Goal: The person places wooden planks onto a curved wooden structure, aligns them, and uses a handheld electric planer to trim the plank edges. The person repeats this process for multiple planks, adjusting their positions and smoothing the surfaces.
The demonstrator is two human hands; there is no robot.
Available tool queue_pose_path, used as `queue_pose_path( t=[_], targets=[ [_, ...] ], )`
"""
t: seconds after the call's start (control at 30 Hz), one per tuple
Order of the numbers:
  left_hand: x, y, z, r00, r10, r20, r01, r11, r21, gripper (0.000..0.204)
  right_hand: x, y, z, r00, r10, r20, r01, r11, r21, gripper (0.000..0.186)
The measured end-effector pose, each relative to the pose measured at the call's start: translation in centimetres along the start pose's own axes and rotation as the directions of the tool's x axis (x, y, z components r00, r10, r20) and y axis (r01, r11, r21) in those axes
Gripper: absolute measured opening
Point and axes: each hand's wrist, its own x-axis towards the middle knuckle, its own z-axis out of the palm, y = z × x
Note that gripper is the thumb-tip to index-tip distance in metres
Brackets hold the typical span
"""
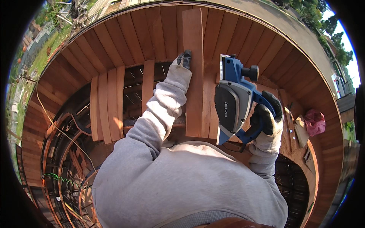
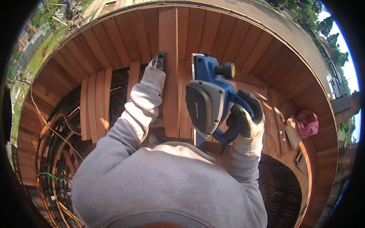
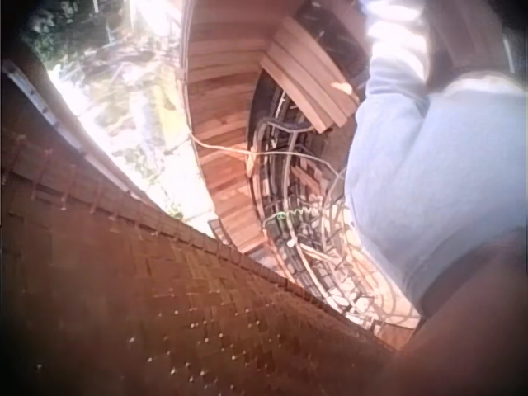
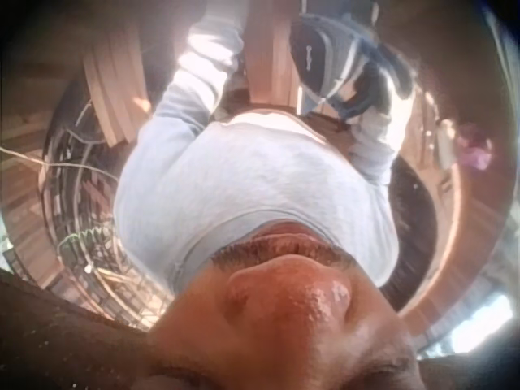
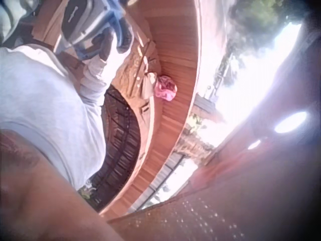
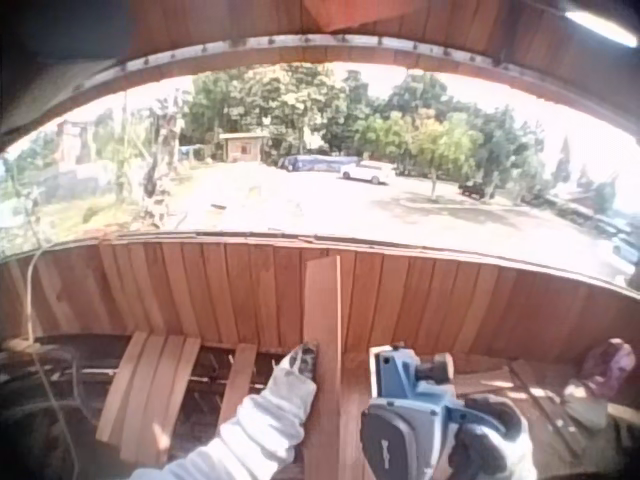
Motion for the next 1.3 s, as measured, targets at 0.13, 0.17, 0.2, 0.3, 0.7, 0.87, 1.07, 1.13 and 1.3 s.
queue_pose_path(
  t=[0.13,0.17,0.2,0.3,0.7,0.87,1.07,1.13,1.3],
  targets=[
    [-2.8,3.3,1.3,0.993,0.103,0.055,-0.099,0.993,-0.064,0.044,-0.3,-0.2,1.8,0.998,0.024,0.05,-0.031,0.989,0.144,0.047],
    [-3.0,3.7,1.4,0.992,0.107,0.07,-0.1,0.991,-0.094,0.045,-0.4,-0.4,2.3,0.999,0.029,0.038,-0.034,0.991,0.132,0.047],
    [-1.6,1.4,1.3,0.987,0.003,0.162,0.035,0.972,-0.234,0.046,-0.4,-0.5,2.6,0.999,0.025,0.036,-0.031,0.988,0.152,0.047],
    [-2.3,0.9,1.3,0.979,-0.036,0.202,0.093,0.954,-0.283,0.047,-0.5,-0.6,3.1,0.999,0.025,0.04,-0.033,0.981,0.193,0.046],
    [-7.5,5.8,2.1,0.951,-0.027,0.307,0.082,0.982,-0.17,0.047,0.4,-2.2,3.3,0.999,-0.029,-0.014,0.032,0.963,0.266,0.042],
    [-7.4,3.0,2.6,0.949,0.068,0.309,-0.022,0.988,-0.152,0.041,4.1,-3.6,3.2,0.987,-0.162,-0.003,0.157,0.949,0.275,0.041],
    [-9.4,3.9,3.2,0.947,-0.063,0.315,0.19,0.9,-0.392,0.033,11.8,-5.5,2.1,0.96,-0.272,0.061,0.235,0.908,0.347,0.041],
    [-9.6,3.8,3.7,0.932,-0.156,0.327,0.322,0.772,-0.548,0.029,15.3,-6.1,0.7,0.947,-0.296,0.128,0.223,0.886,0.406,0.042],
    [-8.0,2.7,2.9,0.987,-0.045,0.157,0.1,0.926,-0.364,0.026,15.5,-8.6,-1.8,0.952,-0.29,0.102,0.258,0.934,0.248,0.043]
  ],
)
